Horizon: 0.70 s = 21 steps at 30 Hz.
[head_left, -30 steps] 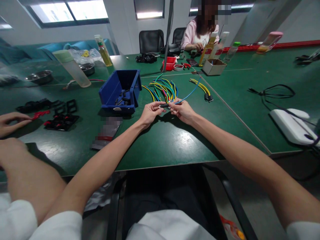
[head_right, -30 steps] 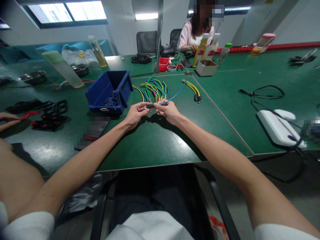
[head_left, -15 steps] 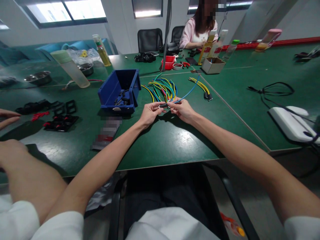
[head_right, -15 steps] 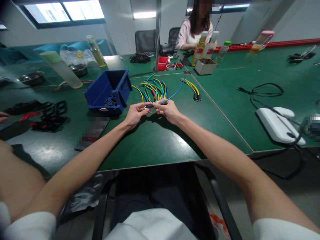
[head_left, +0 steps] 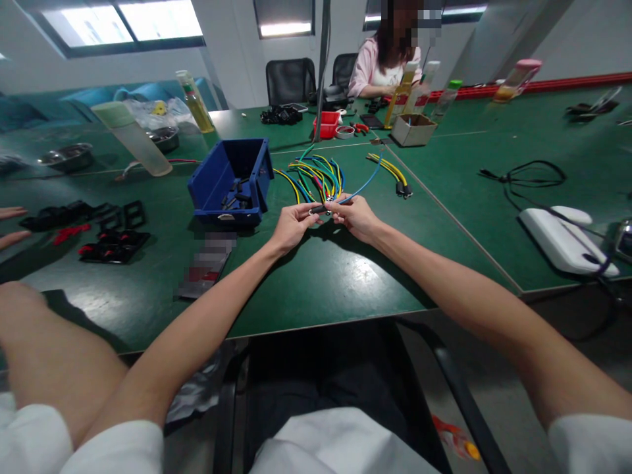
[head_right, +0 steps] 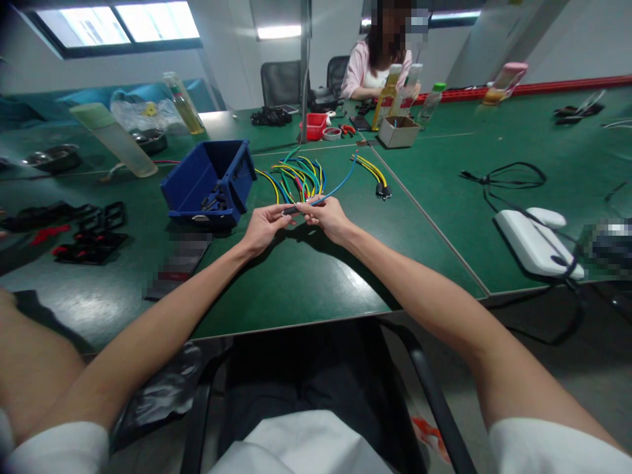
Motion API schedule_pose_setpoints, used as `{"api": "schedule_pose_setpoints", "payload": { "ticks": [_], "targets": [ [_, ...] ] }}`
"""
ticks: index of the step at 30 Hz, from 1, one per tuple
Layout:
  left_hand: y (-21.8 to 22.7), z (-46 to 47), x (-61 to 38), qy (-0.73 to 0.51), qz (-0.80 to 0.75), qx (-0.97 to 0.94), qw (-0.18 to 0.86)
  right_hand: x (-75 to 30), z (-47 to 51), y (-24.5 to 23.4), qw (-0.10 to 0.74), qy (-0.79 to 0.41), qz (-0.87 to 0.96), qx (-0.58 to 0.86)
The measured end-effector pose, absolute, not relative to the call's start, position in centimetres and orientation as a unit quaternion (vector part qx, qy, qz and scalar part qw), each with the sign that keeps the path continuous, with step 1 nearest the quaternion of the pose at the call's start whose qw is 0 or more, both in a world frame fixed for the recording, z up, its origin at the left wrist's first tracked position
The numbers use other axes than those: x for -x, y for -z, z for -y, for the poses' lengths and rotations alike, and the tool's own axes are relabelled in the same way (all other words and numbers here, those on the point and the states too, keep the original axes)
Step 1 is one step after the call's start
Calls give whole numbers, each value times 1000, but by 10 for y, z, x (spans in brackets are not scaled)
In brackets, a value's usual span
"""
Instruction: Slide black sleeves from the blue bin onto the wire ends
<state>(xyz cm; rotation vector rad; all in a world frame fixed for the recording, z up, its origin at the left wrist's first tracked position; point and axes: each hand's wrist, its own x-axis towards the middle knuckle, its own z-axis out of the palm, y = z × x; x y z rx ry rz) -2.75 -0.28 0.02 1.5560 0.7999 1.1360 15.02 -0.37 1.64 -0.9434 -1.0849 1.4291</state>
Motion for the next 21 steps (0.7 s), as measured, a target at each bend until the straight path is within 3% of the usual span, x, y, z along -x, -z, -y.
{"api": "schedule_pose_setpoints", "payload": {
  "ticks": [6, 8, 21],
  "targets": [
    [-3, 6, 32, -438, -381, -791, 191, -151, 1, -18, 533, -582, 459, 408],
    [-4, 7, 34, -445, -384, -798, 131, -150, 2, -20, 534, -582, 455, 411],
    [-20, 24, 29, -375, -418, -827, 30, -135, 26, -34, 554, -493, 434, 511]
  ]
}}
